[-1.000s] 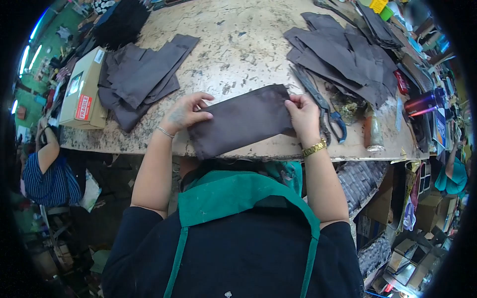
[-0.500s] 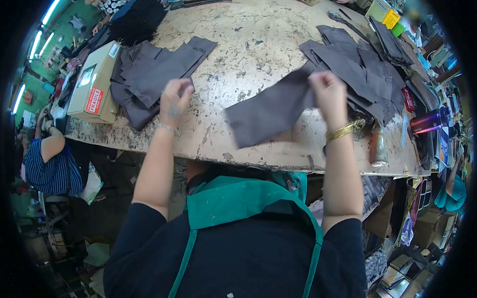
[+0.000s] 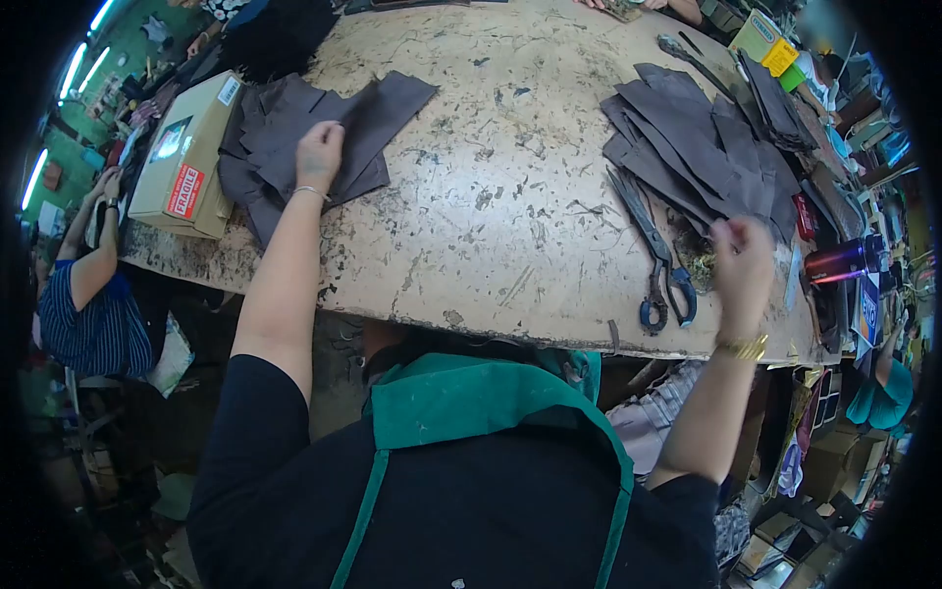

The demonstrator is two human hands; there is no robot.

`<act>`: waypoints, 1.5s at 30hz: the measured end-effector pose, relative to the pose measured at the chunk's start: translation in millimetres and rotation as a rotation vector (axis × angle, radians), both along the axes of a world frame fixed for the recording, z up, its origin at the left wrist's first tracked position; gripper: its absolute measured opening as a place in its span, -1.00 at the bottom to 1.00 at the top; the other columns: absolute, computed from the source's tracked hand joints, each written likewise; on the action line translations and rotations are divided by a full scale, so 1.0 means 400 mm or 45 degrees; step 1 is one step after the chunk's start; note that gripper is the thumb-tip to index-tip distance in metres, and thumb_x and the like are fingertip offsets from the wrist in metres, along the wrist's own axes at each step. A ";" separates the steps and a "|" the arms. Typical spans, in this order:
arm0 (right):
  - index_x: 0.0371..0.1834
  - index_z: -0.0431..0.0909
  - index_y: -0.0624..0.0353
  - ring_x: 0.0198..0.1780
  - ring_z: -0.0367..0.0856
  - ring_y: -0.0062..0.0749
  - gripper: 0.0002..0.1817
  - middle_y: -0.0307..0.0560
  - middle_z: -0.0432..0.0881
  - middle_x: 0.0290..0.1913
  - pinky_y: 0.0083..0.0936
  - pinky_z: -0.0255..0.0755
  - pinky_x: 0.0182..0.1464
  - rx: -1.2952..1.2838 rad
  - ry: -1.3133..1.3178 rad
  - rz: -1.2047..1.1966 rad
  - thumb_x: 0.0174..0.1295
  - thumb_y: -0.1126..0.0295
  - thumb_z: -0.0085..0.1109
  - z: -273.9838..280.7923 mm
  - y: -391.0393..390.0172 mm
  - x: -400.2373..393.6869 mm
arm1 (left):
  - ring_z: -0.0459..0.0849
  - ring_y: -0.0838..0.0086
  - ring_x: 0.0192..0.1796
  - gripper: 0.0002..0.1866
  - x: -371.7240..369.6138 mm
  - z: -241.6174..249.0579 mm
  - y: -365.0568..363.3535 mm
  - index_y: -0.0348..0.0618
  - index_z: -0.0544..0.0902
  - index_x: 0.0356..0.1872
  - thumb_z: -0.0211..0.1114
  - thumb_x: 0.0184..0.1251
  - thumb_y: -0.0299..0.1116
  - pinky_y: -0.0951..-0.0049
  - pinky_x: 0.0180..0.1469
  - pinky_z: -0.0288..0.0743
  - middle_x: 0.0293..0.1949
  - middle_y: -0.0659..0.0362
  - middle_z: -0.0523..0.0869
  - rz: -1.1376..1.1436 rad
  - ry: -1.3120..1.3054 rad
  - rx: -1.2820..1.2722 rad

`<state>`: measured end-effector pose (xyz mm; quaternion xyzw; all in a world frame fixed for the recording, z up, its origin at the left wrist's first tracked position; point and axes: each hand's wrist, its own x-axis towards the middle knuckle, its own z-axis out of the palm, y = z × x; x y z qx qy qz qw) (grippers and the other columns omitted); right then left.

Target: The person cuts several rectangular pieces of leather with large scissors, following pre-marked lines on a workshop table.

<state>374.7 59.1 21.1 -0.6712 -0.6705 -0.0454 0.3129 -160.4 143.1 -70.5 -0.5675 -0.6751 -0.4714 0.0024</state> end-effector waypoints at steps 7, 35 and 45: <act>-0.23 0.49 0.30 -0.14 0.47 0.00 -0.68 0.14 0.51 -0.23 -0.27 0.36 -0.09 -0.317 -0.071 0.054 -0.03 0.33 0.21 -0.155 -0.163 -0.090 | 0.50 0.14 -0.46 -0.96 0.227 0.185 -0.229 -0.23 0.51 -0.53 0.17 0.06 -0.54 0.29 -0.43 0.35 -0.55 -0.01 0.51 -0.480 0.348 0.132; -0.31 0.38 0.20 -0.48 0.35 -0.73 -0.48 -0.36 0.41 -0.51 -0.75 0.23 -0.45 -1.115 1.393 0.633 -0.03 -0.03 0.31 -0.099 -0.413 -0.144 | 0.47 0.31 0.09 -0.67 0.537 0.040 -0.380 -0.07 0.57 -0.14 0.24 -0.02 -0.36 0.18 -0.02 0.40 -0.02 0.19 0.54 -0.810 0.680 -0.088; -0.48 0.43 0.22 -0.48 0.30 -0.67 -0.77 -0.34 0.42 -0.56 -0.63 0.25 -0.44 -1.255 1.104 0.411 -0.02 0.32 0.26 -0.152 -0.491 -0.152 | 0.48 0.27 0.09 -0.71 0.590 -0.012 -0.336 -0.07 0.59 -0.14 0.19 0.06 -0.35 0.14 0.04 0.38 0.00 0.19 0.55 -0.937 0.764 -0.047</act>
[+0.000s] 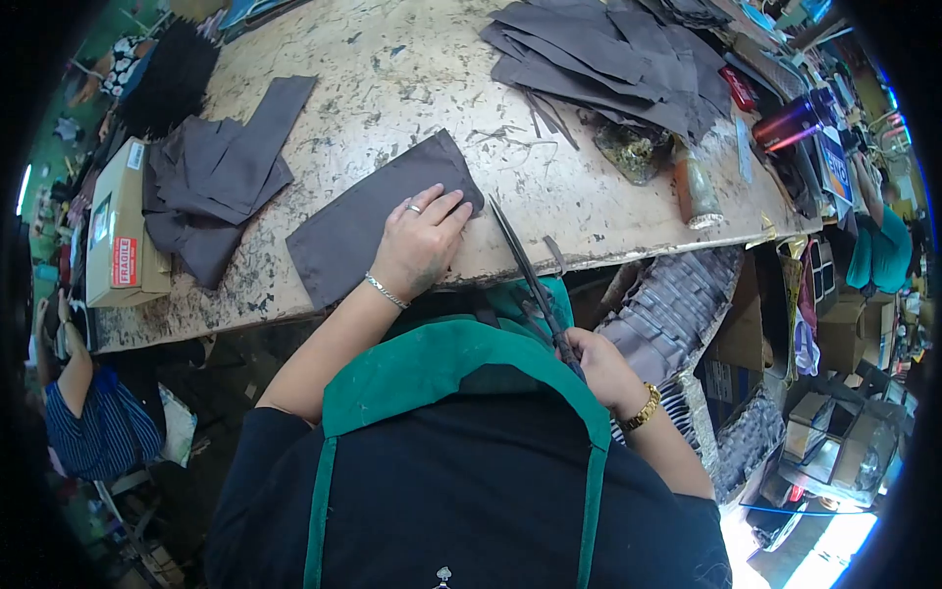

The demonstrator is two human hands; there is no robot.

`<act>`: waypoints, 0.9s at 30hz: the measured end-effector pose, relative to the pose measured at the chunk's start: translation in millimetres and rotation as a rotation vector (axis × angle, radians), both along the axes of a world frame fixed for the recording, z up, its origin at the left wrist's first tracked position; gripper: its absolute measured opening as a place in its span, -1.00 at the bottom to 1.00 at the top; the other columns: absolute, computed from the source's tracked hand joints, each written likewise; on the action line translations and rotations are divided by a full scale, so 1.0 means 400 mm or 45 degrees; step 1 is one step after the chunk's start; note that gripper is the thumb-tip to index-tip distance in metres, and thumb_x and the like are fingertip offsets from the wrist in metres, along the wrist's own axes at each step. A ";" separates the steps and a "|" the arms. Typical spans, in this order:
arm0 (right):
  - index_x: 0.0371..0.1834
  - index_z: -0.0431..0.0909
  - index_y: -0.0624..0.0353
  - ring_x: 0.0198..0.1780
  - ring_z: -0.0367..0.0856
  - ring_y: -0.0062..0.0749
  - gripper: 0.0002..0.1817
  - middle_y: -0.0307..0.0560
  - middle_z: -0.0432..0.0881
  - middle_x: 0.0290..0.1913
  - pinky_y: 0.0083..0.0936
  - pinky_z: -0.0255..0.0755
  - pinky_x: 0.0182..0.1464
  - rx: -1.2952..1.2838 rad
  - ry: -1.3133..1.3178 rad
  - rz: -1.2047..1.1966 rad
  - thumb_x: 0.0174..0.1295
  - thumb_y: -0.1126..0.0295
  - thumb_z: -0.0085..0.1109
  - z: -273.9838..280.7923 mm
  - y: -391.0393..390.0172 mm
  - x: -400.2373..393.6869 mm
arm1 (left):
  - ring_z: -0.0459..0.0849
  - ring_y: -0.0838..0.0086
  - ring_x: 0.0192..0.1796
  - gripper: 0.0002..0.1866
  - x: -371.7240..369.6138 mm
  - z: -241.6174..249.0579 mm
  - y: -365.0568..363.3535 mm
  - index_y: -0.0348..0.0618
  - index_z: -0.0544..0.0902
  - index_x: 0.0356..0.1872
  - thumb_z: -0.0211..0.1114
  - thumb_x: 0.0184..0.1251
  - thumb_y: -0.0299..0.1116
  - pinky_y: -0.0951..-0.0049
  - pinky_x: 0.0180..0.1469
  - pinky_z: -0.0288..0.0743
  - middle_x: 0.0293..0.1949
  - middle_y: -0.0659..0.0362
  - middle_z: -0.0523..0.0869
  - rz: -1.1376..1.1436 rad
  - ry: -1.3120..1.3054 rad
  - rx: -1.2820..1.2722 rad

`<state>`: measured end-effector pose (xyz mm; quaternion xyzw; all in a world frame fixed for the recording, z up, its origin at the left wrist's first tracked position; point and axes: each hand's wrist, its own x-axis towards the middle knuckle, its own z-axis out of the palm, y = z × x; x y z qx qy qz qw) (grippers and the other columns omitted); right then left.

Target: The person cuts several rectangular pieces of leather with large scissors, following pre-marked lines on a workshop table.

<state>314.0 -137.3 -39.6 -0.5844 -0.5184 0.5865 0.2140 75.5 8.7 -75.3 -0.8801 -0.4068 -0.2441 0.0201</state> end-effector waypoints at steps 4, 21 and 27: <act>-0.51 0.42 0.25 -0.52 0.29 -0.65 -0.73 -0.27 0.41 -0.62 -0.60 0.24 -0.48 0.016 0.000 -0.019 -0.04 0.30 0.27 0.010 0.022 -0.025 | 0.50 0.29 0.06 -0.69 0.002 0.010 -0.011 -0.04 0.58 -0.10 0.15 0.06 -0.37 0.19 0.03 0.38 -0.05 0.20 0.56 -0.004 0.010 0.051; -0.57 0.40 0.28 -0.56 0.21 -0.70 -0.72 -0.32 0.33 -0.68 -0.59 0.16 -0.55 0.036 -0.041 -0.069 0.01 0.30 0.24 -0.016 0.022 -0.034 | 0.42 0.41 -0.08 -0.60 0.022 0.022 -0.023 0.15 0.57 -0.05 0.09 0.01 -0.42 0.29 -0.10 0.27 -0.21 0.29 0.45 0.092 0.054 0.034; -0.55 0.42 0.29 -0.56 0.25 -0.68 -0.73 -0.27 0.38 -0.66 -0.59 0.21 -0.52 0.078 -0.085 -0.052 -0.02 0.30 0.24 -0.014 0.048 -0.049 | 0.43 0.45 -0.08 -0.61 0.022 0.018 -0.025 0.12 0.58 -0.07 0.10 0.00 -0.41 0.31 -0.11 0.26 -0.21 0.32 0.47 0.053 0.003 0.046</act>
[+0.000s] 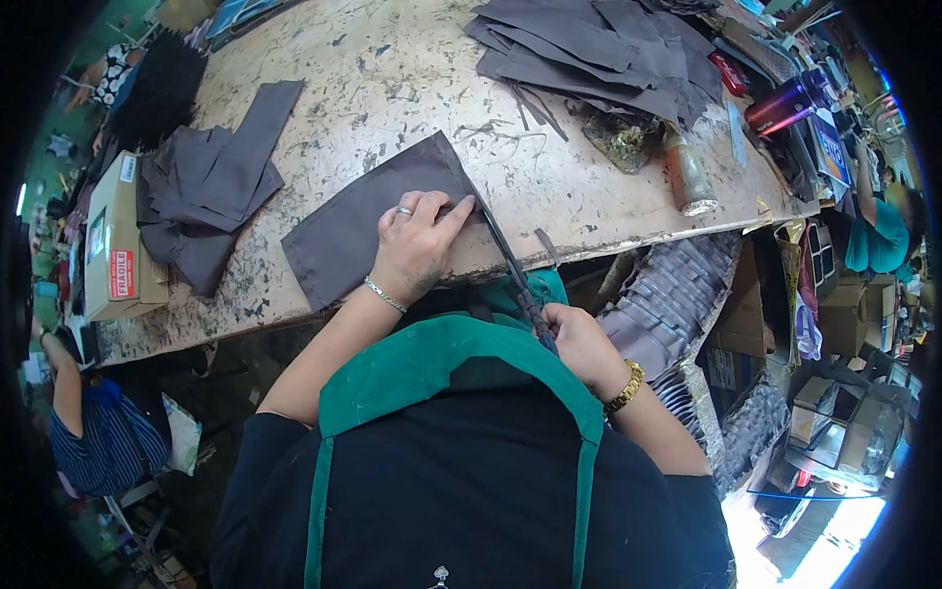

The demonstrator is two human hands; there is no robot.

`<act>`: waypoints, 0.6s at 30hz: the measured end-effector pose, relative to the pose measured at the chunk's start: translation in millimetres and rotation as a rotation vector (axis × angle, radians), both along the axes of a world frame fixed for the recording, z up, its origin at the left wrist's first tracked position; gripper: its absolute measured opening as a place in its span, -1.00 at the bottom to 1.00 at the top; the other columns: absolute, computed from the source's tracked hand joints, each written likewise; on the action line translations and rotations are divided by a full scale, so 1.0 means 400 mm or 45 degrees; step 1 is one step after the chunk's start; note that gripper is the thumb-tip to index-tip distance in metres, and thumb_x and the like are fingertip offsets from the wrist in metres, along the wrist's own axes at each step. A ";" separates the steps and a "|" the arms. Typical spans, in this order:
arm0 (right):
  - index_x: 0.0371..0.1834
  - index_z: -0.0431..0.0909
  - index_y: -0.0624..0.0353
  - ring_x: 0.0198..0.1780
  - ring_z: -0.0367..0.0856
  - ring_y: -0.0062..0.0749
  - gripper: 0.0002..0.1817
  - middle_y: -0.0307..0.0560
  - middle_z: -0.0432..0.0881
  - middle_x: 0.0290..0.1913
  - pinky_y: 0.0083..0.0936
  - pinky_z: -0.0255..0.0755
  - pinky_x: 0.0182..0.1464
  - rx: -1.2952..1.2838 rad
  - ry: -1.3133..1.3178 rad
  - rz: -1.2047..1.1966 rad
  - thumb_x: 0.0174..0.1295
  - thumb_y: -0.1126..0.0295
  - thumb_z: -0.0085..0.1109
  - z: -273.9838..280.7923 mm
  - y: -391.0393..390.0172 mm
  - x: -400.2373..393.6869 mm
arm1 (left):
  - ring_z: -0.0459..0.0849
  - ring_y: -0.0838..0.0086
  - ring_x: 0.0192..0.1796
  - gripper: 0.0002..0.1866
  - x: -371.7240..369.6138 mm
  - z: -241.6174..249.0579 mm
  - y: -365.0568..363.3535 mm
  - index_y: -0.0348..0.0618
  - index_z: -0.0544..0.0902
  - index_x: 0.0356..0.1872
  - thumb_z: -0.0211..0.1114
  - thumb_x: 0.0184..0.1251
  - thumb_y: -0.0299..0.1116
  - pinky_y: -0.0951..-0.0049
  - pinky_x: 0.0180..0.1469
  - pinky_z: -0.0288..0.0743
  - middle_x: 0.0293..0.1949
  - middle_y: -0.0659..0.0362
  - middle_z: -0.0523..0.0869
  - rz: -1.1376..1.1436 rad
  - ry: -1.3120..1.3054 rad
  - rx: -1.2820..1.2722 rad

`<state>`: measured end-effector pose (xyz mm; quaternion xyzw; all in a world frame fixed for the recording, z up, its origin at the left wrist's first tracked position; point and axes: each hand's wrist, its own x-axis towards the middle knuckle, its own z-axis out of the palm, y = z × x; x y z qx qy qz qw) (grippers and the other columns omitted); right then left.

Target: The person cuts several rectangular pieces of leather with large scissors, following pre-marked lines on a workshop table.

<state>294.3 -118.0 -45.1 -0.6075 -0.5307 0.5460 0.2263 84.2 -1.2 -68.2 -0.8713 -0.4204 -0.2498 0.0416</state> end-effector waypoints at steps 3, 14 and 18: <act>-0.55 0.43 0.30 -0.56 0.27 -0.66 -0.71 -0.23 0.38 -0.67 -0.57 0.22 -0.53 0.020 0.051 -0.033 -0.04 0.29 0.26 -0.012 -0.002 -0.002 | 0.44 0.45 -0.09 -0.62 0.004 0.003 0.001 0.10 0.58 -0.07 0.10 0.00 -0.41 0.32 -0.11 0.27 -0.21 0.33 0.47 0.010 0.008 0.018; -0.61 0.41 0.30 -0.60 0.21 -0.70 -0.70 -0.26 0.30 -0.72 -0.59 0.16 -0.58 0.047 -0.046 -0.036 -0.03 0.30 0.27 0.009 -0.005 -0.011 | 0.47 0.46 -0.16 -0.65 0.003 0.001 0.004 -0.02 0.58 -0.11 0.11 -0.01 -0.43 0.35 -0.18 0.29 -0.24 0.35 0.50 -0.008 -0.047 0.067; -0.62 0.39 0.28 -0.59 0.18 -0.73 -0.71 -0.27 0.26 -0.73 -0.61 0.14 -0.58 0.115 -0.080 -0.028 0.00 0.32 0.27 0.003 -0.011 -0.007 | 0.47 0.46 -0.16 -0.65 0.001 0.000 0.007 -0.03 0.58 -0.11 0.11 -0.01 -0.44 0.36 -0.21 0.32 -0.24 0.35 0.52 -0.015 -0.058 0.050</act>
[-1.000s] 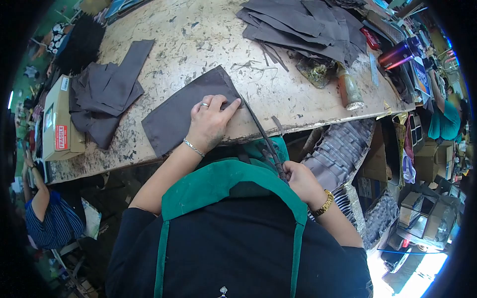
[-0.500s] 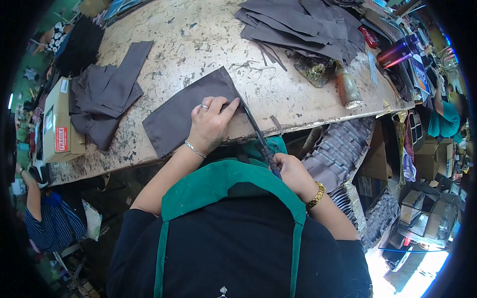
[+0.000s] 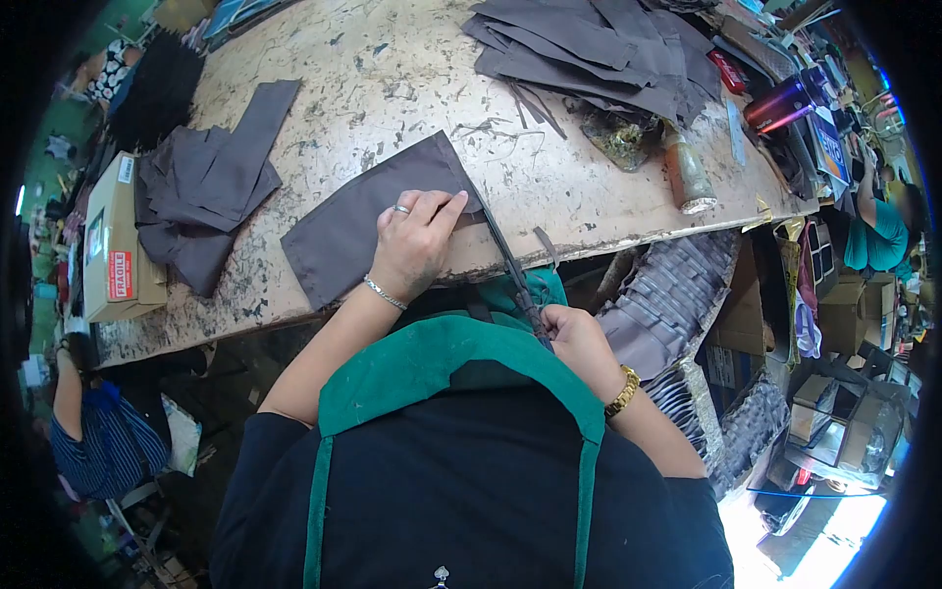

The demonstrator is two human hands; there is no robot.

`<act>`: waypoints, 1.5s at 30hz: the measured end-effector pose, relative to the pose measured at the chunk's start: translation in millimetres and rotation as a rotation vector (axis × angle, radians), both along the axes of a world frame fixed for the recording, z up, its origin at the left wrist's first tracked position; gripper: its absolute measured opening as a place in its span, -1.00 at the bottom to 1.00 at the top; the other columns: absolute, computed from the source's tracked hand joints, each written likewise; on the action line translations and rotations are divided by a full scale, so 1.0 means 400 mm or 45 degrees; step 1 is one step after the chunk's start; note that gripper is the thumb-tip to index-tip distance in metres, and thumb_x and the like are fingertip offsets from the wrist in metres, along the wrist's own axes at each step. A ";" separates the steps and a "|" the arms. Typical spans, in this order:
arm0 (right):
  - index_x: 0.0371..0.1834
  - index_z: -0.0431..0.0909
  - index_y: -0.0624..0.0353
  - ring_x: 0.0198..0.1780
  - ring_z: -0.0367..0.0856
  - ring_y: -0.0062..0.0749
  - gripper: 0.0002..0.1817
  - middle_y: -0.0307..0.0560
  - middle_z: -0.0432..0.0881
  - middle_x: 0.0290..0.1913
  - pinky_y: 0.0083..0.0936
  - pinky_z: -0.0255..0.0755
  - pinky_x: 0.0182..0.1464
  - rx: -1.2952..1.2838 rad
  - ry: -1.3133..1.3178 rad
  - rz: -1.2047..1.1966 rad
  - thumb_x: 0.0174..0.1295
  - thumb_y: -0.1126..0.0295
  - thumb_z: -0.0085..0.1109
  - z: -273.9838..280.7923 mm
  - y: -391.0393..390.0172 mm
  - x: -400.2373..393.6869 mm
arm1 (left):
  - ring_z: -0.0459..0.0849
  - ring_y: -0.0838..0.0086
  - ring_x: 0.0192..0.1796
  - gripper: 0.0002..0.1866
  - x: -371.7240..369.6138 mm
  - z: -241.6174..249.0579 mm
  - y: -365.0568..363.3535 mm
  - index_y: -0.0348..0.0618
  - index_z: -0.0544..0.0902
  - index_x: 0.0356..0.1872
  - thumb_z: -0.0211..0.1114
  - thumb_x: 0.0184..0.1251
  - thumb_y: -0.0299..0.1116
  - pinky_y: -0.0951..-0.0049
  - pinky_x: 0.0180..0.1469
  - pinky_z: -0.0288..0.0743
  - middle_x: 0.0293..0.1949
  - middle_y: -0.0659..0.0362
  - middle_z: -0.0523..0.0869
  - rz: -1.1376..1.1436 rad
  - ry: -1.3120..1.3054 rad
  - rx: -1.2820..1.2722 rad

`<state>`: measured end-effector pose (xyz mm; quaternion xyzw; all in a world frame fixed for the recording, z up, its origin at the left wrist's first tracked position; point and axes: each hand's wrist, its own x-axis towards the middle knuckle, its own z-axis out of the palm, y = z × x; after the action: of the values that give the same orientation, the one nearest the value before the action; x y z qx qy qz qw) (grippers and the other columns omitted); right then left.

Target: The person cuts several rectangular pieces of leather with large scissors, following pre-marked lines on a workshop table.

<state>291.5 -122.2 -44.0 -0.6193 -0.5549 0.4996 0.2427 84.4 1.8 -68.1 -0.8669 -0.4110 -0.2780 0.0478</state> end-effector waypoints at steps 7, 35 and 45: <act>-0.63 0.40 0.27 -0.57 0.19 -0.75 -0.68 -0.34 0.30 -0.70 -0.64 0.15 -0.58 -0.101 0.107 -0.010 0.03 0.29 0.27 0.014 0.012 0.000 | 0.49 0.47 -0.17 -0.65 0.000 0.002 -0.001 -0.06 0.59 -0.14 0.11 -0.04 -0.46 0.42 -0.24 0.35 -0.24 0.35 0.54 -0.040 -0.041 0.041; -0.58 0.45 0.24 -0.60 0.26 -0.80 -0.65 -0.39 0.37 -0.68 -0.70 0.17 -0.62 -0.121 0.247 -0.092 0.07 0.17 0.28 0.037 0.038 -0.041 | 0.50 0.45 -0.18 -0.62 -0.005 0.035 -0.049 -0.07 0.57 -0.13 0.14 -0.08 -0.53 0.39 -0.26 0.35 -0.23 0.35 0.54 -0.111 -0.089 -0.109; -0.55 0.46 0.26 -0.59 0.30 -0.75 -0.56 -0.34 0.41 -0.67 -0.67 0.23 -0.57 -0.111 0.260 -0.094 0.04 0.05 0.27 0.003 0.049 -0.033 | 0.51 0.42 -0.20 -0.60 -0.010 0.045 -0.070 -0.10 0.57 -0.13 0.15 -0.13 -0.56 0.38 -0.31 0.36 -0.23 0.33 0.56 -0.193 -0.170 -0.202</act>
<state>278.3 -102.4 -42.9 -0.5950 -0.4819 0.5745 0.2892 80.5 -26.3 -49.9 -0.8761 -0.3673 -0.3046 -0.0695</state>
